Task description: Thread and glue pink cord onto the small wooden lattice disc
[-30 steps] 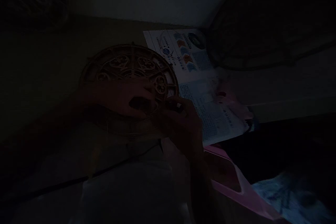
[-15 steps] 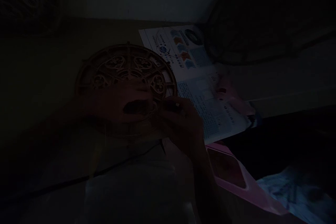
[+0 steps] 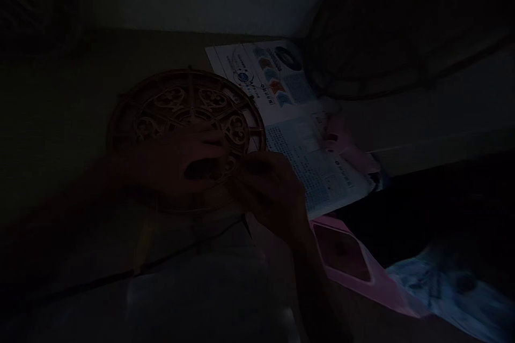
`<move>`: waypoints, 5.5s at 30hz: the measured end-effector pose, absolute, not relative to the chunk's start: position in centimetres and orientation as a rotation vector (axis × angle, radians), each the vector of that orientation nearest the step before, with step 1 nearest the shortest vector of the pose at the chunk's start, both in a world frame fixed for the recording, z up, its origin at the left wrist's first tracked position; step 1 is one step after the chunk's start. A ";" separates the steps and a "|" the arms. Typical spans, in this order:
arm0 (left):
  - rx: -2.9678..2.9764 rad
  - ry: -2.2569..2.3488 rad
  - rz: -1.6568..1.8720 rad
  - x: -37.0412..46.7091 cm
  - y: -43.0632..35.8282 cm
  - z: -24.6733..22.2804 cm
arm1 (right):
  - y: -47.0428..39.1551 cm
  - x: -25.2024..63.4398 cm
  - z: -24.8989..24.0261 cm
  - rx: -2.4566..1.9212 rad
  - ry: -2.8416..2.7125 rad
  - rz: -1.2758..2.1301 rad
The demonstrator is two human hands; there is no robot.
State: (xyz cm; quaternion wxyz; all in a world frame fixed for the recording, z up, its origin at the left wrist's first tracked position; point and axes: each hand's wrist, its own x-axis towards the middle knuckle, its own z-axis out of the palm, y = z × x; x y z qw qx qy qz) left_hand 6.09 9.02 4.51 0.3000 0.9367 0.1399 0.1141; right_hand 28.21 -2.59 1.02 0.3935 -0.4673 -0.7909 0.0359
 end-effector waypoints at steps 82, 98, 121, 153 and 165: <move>2.499 0.557 0.404 7.3 7.9 4.4 | -4.3 27.5 1.0 -1.208 -1.907 0.080; 2.504 0.671 0.299 7.3 7.0 5.2 | -4.6 26.6 0.9 -1.331 -1.887 -0.013; 2.458 0.660 0.357 6.9 6.9 4.5 | -5.4 26.2 0.7 -1.453 -1.855 -0.122; 2.813 0.503 0.479 6.6 7.2 3.5 | -6.6 23.7 -1.6 -1.724 -1.744 -0.183; 2.768 0.366 0.673 6.7 7.8 3.7 | -7.0 24.4 -1.8 -1.708 -1.786 -0.095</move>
